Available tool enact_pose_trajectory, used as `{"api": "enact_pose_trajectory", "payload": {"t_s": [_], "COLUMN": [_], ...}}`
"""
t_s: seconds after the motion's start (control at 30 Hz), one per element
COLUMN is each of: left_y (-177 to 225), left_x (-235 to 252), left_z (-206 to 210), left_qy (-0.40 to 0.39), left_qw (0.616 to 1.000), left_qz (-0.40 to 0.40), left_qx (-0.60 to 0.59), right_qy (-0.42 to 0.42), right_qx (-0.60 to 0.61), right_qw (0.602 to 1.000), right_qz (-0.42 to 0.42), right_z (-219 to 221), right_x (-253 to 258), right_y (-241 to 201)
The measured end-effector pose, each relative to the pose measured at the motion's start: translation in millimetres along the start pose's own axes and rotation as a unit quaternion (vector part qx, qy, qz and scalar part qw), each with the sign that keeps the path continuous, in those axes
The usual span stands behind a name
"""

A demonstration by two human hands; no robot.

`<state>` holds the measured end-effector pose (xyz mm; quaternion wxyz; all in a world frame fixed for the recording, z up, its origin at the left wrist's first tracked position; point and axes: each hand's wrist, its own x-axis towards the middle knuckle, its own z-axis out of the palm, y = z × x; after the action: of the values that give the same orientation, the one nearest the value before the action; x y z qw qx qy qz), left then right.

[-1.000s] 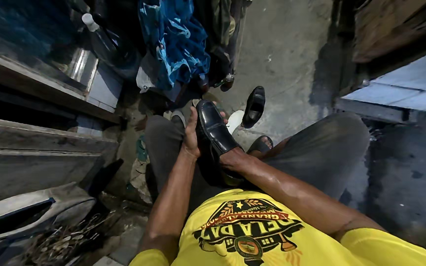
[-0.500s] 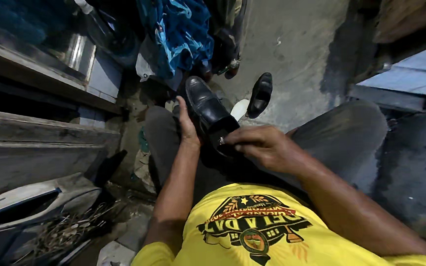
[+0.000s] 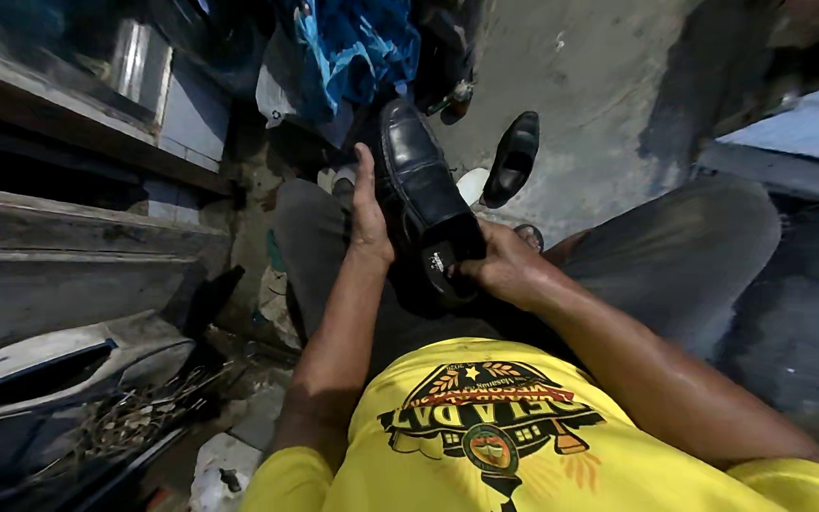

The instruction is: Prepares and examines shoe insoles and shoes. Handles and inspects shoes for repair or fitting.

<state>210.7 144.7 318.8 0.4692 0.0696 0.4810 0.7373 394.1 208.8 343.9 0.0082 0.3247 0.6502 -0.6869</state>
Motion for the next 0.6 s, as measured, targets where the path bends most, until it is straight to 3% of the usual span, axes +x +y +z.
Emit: {"api": "enact_pose_trajectory", "payload": {"t_s": [0.23, 0.33, 0.47, 0.6], "left_y": [-11, -11, -16, -29], "left_x": [14, 10, -13, -14], "left_z": [-7, -6, -14, -7], "left_qy": [-0.014, 0.001, -0.074, -0.038], "left_qw": [1.000, 0.997, 0.967, 0.930], "left_qz": [0.027, 0.032, -0.053, -0.146], "left_qx": [-0.009, 0.076, 0.238, 0.334], "right_qy": [0.018, 0.057, 0.129, 0.148], "right_qx": [0.004, -0.022, -0.070, -0.081], "right_qw": [1.000, 0.998, 0.989, 0.984], "right_qz": [0.022, 0.014, 0.036, 0.053], "right_z": [3, 1, -15, -23], "right_x": [19, 23, 41, 58], "right_y": [9, 5, 7, 17]}}
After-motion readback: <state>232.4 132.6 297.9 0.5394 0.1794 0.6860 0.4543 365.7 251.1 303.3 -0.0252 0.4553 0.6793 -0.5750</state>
